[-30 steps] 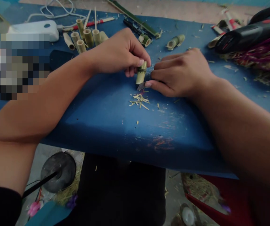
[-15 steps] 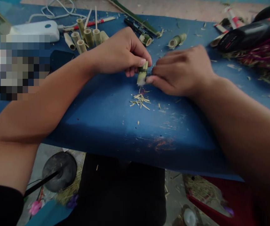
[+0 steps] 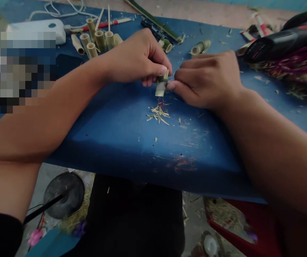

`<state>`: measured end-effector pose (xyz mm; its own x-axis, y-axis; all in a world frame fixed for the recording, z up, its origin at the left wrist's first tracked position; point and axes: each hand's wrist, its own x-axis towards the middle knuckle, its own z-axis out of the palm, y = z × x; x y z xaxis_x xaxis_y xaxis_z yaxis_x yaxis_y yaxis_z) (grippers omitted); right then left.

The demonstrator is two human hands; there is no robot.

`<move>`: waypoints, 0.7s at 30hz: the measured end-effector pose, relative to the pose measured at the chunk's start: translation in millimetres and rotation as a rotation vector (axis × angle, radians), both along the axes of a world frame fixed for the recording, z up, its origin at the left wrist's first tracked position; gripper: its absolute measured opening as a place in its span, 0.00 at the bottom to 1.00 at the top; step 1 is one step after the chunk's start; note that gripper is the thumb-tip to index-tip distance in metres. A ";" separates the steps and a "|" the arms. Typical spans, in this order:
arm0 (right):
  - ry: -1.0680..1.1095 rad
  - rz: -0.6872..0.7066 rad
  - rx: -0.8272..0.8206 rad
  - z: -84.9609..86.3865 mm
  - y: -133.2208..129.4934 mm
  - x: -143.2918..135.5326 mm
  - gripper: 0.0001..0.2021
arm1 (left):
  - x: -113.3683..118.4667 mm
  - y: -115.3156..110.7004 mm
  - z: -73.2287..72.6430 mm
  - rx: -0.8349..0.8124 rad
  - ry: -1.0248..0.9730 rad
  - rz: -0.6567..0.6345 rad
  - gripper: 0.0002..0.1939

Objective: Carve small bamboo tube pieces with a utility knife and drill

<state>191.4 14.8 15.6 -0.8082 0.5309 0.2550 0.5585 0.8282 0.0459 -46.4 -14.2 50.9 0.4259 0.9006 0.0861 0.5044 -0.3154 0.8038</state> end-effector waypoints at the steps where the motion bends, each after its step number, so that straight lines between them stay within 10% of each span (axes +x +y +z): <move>1: -0.035 0.033 0.008 -0.4 1.1 -0.5 0.31 | 0.1 0.1 0.3 -0.006 0.004 0.012 0.15; 21: -0.140 0.073 -0.003 -2.2 3.9 0.5 0.33 | -1.3 -1.5 3.0 -0.032 0.037 0.041 0.16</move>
